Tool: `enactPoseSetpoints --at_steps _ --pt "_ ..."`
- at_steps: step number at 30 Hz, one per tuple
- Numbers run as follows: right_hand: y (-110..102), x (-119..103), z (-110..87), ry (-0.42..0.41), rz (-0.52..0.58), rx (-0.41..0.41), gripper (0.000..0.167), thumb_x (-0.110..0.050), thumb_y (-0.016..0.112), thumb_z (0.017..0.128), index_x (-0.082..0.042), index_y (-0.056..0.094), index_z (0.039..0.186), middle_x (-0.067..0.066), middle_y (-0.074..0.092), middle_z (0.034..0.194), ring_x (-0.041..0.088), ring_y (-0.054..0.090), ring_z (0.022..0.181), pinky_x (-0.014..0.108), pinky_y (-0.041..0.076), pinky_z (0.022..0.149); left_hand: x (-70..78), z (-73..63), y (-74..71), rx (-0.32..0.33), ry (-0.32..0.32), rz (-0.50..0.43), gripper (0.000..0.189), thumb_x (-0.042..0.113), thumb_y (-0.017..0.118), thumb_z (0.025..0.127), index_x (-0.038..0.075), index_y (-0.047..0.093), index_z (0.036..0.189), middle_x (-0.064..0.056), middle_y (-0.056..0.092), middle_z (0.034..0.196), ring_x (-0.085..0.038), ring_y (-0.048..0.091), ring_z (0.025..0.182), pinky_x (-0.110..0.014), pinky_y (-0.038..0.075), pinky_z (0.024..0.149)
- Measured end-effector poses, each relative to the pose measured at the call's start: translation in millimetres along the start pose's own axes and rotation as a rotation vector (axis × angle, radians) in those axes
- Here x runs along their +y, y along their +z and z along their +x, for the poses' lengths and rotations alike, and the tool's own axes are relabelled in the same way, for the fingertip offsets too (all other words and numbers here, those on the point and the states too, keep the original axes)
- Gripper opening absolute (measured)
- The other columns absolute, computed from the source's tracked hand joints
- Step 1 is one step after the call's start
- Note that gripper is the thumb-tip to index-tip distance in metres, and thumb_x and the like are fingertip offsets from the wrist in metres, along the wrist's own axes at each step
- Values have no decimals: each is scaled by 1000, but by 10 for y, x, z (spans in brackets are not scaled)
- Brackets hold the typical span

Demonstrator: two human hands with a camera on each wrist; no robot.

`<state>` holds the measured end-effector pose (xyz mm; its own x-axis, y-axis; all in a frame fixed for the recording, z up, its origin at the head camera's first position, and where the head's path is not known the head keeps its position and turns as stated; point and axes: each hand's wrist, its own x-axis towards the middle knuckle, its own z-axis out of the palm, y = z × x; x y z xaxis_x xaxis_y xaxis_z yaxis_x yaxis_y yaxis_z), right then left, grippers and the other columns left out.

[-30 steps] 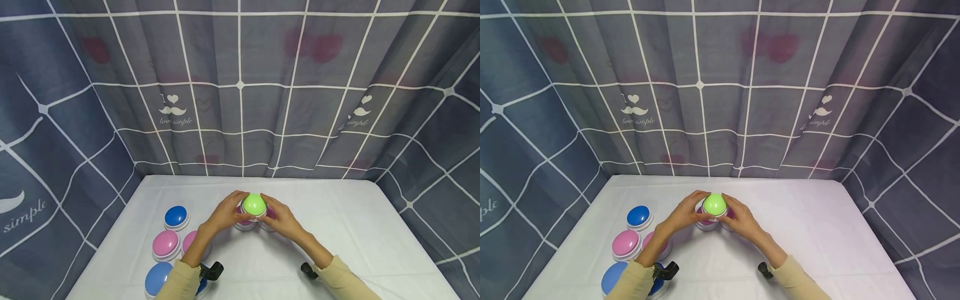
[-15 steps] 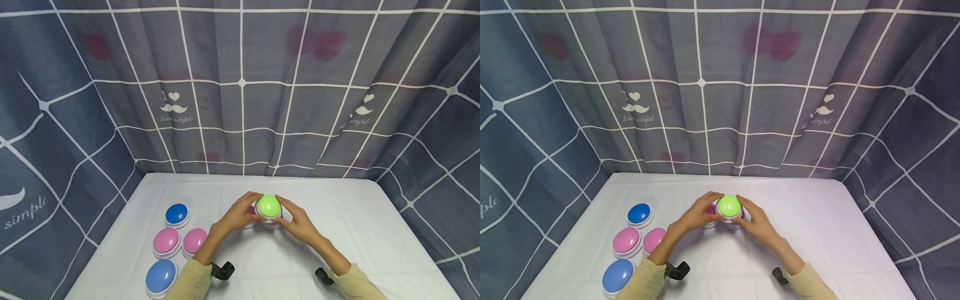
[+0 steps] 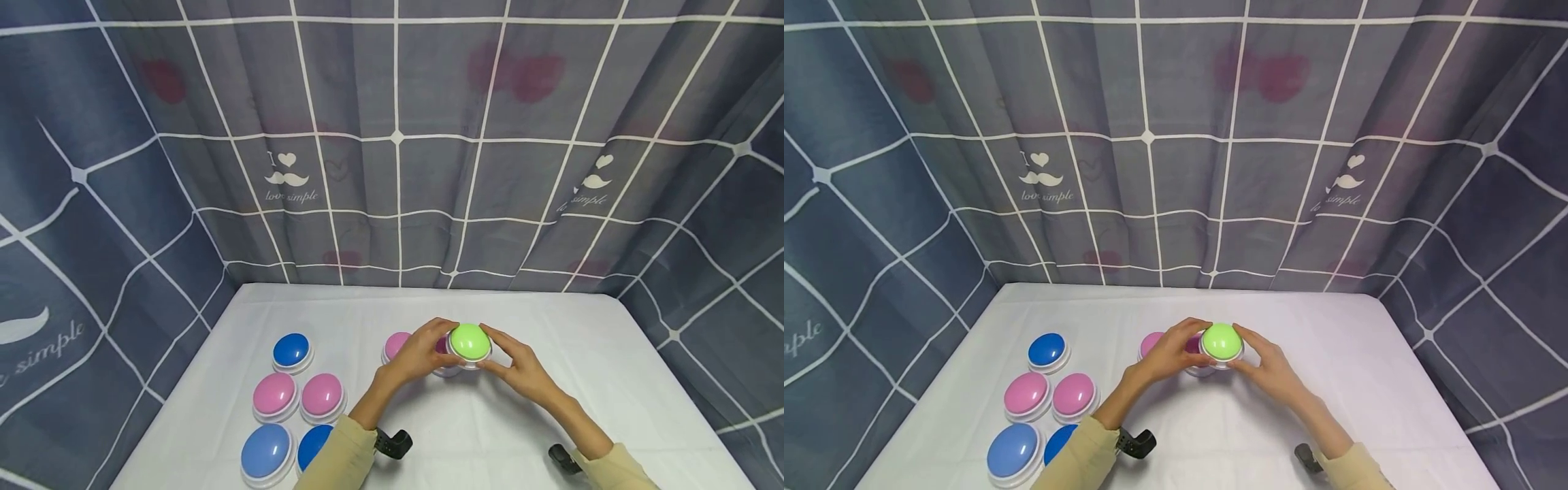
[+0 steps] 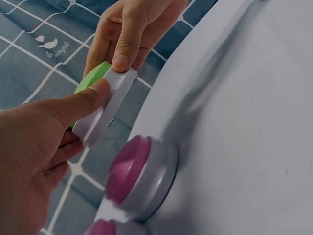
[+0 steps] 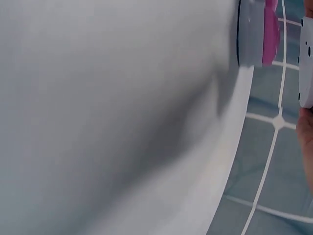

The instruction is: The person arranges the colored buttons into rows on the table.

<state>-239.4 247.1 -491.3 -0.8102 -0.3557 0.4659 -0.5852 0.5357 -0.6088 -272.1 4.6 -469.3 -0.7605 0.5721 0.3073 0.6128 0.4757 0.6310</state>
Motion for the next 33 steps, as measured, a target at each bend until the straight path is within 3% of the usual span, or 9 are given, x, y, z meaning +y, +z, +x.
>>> enactPoseSetpoints --at_steps 8,14,16,18,21,22,26,33 --pt "-234 161 -148 17 -67 11 68 -15 82 81 -1 52 141 15 59 136 40 54 123 7 29 101 72 234 254 -38 28 101 67 35 84 80 10 58 136 -2 60 130 -13 58 115 -24 45 99" --pt "-346 253 -262 29 -128 14 68 -16 83 80 0 54 139 17 60 133 42 55 120 5 27 99 136 392 394 -98 41 197 68 41 83 79 10 58 135 -2 60 130 -12 54 122 -23 42 101" --pt "-358 287 -288 38 -150 9 67 -16 83 80 2 54 138 18 60 133 42 56 120 15 37 101 146 439 427 -118 51 241 68 42 83 79 9 58 134 -2 60 129 -11 53 123 -22 42 102" --pt "-359 318 -308 56 -152 -2 67 -17 83 81 3 54 138 19 60 133 42 55 120 32 45 101 151 474 455 -141 58 279 68 42 83 79 9 59 133 -2 60 128 -10 54 122 -20 41 101" --pt "-335 369 -331 104 -126 -48 68 -21 81 83 4 52 139 22 57 135 45 52 123 58 44 97 144 509 493 -175 52 335 66 44 82 78 10 61 130 0 61 125 -9 56 117 -19 43 97" --pt "-323 387 -336 121 -111 -68 68 -23 80 84 4 51 140 23 56 136 46 51 124 61 42 98 142 515 502 -185 48 349 65 44 83 78 10 61 129 1 61 123 -9 57 115 -18 44 95" --pt "-268 453 -347 165 -73 -134 70 -27 77 87 7 48 141 25 53 138 48 47 127 64 38 101 108 526 537 -220 42 412 63 45 83 77 12 63 126 3 62 119 -7 58 109 -17 46 89" --pt "-178 492 -316 186 -92 -173 71 -27 77 86 9 48 140 25 53 138 45 48 128 59 39 103 59 522 566 -247 51 498 59 47 83 76 14 66 121 4 62 108 -6 58 97 -18 47 83"
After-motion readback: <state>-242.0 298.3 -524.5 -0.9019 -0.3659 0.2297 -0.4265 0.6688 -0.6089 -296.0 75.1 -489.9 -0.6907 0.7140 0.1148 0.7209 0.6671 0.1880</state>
